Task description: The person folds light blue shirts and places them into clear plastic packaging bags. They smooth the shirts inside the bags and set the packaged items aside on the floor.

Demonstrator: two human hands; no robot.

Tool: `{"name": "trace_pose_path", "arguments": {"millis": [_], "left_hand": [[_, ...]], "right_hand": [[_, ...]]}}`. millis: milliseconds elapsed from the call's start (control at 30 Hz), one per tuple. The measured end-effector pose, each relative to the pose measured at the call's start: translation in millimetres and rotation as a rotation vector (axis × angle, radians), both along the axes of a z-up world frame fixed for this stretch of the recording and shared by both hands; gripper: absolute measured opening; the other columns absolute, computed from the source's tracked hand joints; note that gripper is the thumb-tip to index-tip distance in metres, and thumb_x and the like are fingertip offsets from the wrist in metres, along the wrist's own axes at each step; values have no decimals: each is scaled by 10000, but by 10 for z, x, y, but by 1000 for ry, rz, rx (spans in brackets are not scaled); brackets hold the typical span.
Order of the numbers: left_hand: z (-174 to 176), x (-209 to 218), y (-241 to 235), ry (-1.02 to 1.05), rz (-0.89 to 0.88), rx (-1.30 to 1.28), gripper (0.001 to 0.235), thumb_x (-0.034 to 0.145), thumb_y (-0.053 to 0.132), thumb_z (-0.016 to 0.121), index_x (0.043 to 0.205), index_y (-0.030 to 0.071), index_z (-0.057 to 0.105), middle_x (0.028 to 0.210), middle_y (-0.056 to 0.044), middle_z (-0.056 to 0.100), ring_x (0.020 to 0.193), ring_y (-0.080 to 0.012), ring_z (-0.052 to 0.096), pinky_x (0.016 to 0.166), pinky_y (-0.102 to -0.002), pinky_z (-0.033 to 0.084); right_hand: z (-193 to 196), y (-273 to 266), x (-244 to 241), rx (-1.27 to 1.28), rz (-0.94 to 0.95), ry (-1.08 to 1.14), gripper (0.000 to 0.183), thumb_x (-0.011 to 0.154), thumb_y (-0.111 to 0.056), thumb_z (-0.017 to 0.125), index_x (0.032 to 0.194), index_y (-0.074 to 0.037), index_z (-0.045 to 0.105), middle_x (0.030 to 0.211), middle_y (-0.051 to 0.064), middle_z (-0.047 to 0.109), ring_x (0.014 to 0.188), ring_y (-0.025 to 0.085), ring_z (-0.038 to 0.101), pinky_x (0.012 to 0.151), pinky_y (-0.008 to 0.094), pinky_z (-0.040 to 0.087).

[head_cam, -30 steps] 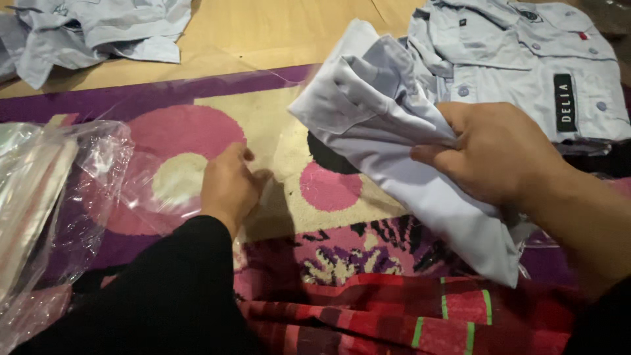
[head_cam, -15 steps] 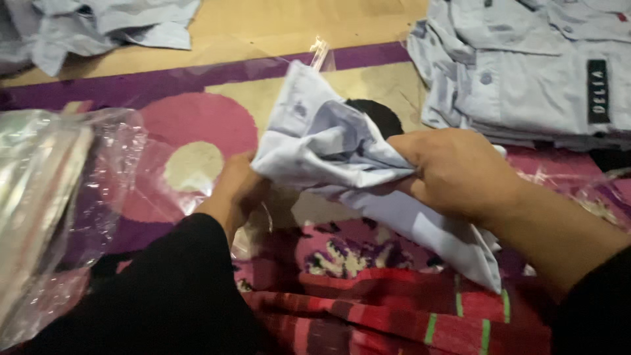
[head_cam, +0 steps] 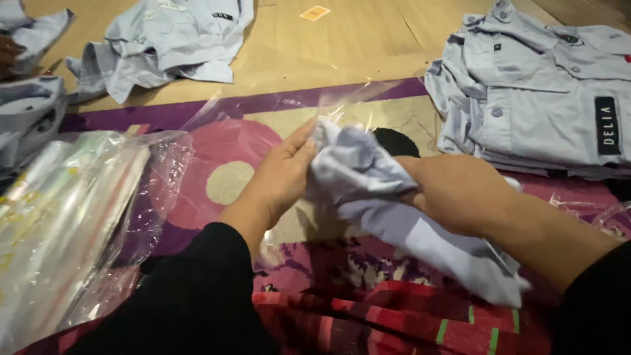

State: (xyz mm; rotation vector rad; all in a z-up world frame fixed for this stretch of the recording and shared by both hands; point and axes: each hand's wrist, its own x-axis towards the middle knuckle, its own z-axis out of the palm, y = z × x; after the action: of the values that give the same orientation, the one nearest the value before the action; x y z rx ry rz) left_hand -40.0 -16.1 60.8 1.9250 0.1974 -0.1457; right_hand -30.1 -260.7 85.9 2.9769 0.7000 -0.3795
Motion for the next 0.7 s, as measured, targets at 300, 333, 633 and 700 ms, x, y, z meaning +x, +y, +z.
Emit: {"name": "trace_pose_path", "arguments": {"millis": [300,333,633,700], "left_hand": [[-6,32,-320,-326,-187,199,501,1028,295,446,1524,262,510,1632,-212,377,1530,-407,268,1256,-564,176],[-49,106,-368,-348,-244,269,474,1030,321,448,1498,325,529,1587,-96,469,1535,-323,309,1265,-554,121],[328,60,-715,-193,-383,412,461,944,510,434,1388,537,557,1448,192,621,1511,-245,386,1228,-603,181],[430,68,-707,-193,-418,366,485,896,504,466,1365,510,592,1404,148,672,1445,-225,509,1238,-515,290]], "right_hand": [[60,176,-165,-94,2,-58,331,906,-254,658,1234,-212,651,1039,107,786,1040,339,758,897,500,598],[-17,139,-143,-72,16,-88,320,903,-276,662,1212,-196,645,993,111,782,989,347,763,852,502,609],[-692,-167,148,166,89,-246,255,843,-272,669,939,-45,732,745,244,736,777,466,742,665,578,604],[-686,-195,206,212,97,-222,236,830,-245,654,871,-35,753,740,270,732,783,496,728,682,578,604]]}}
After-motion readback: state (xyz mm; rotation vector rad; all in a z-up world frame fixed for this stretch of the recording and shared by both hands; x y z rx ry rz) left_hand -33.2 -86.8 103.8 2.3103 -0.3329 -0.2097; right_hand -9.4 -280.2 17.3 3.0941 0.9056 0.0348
